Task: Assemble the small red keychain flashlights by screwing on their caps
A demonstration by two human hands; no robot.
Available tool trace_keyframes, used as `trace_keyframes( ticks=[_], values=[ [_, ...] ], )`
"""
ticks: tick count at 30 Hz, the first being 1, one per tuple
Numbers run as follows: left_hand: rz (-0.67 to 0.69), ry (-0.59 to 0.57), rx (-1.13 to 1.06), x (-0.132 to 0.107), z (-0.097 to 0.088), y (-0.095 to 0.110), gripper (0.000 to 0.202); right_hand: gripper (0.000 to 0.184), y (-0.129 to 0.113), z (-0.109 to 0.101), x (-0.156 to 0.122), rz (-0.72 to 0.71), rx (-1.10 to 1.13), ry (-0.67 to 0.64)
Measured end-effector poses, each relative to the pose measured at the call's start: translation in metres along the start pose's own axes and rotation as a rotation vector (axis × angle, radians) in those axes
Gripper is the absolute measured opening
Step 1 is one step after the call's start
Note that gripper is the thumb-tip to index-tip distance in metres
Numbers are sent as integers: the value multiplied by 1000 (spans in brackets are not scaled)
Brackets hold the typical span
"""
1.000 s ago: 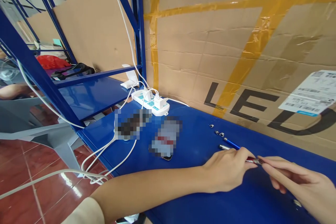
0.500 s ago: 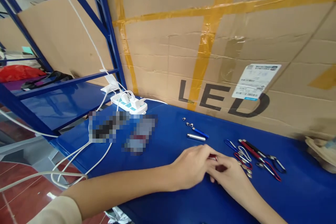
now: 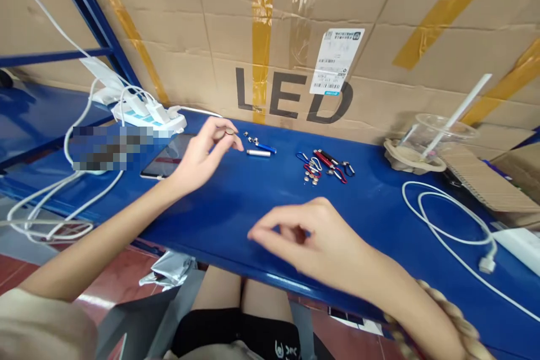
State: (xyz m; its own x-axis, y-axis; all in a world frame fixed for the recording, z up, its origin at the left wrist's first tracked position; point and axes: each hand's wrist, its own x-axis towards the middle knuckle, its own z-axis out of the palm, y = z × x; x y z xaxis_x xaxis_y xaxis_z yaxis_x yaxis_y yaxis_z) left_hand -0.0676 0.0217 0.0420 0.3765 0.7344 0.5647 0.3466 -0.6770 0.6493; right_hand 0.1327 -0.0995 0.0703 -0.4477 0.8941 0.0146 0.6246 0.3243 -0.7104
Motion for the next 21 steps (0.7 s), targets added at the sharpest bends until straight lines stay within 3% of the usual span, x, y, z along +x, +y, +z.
trace_keyframes(
  ticks=[3,5,7,8,11,14,17,21],
  values=[
    [69,8,6,-25,-3,7,20,24,-12,20,-47,51,78,-496],
    [103,-12,18,-35,0,8,18,17,-1,51,-63,66,63,-771],
    [139,-7,14,-40,5,12,16,25,25,95,-66,96,-43,-942],
    [157,-7,5,-41,7,16,15,28,41,120,-64,73,-149,-905],
    [208,-10,-29,-47,15,34,11,24,84,194,-56,9,-325,-528],
    [166,26,-42,-62,23,56,11,20,100,248,-56,40,-332,-533],
    [116,42,-61,-83,25,71,13,25,92,276,-61,90,-383,-515],
    [112,28,-83,-103,15,78,14,21,82,293,-65,163,-421,-477]
  ],
)
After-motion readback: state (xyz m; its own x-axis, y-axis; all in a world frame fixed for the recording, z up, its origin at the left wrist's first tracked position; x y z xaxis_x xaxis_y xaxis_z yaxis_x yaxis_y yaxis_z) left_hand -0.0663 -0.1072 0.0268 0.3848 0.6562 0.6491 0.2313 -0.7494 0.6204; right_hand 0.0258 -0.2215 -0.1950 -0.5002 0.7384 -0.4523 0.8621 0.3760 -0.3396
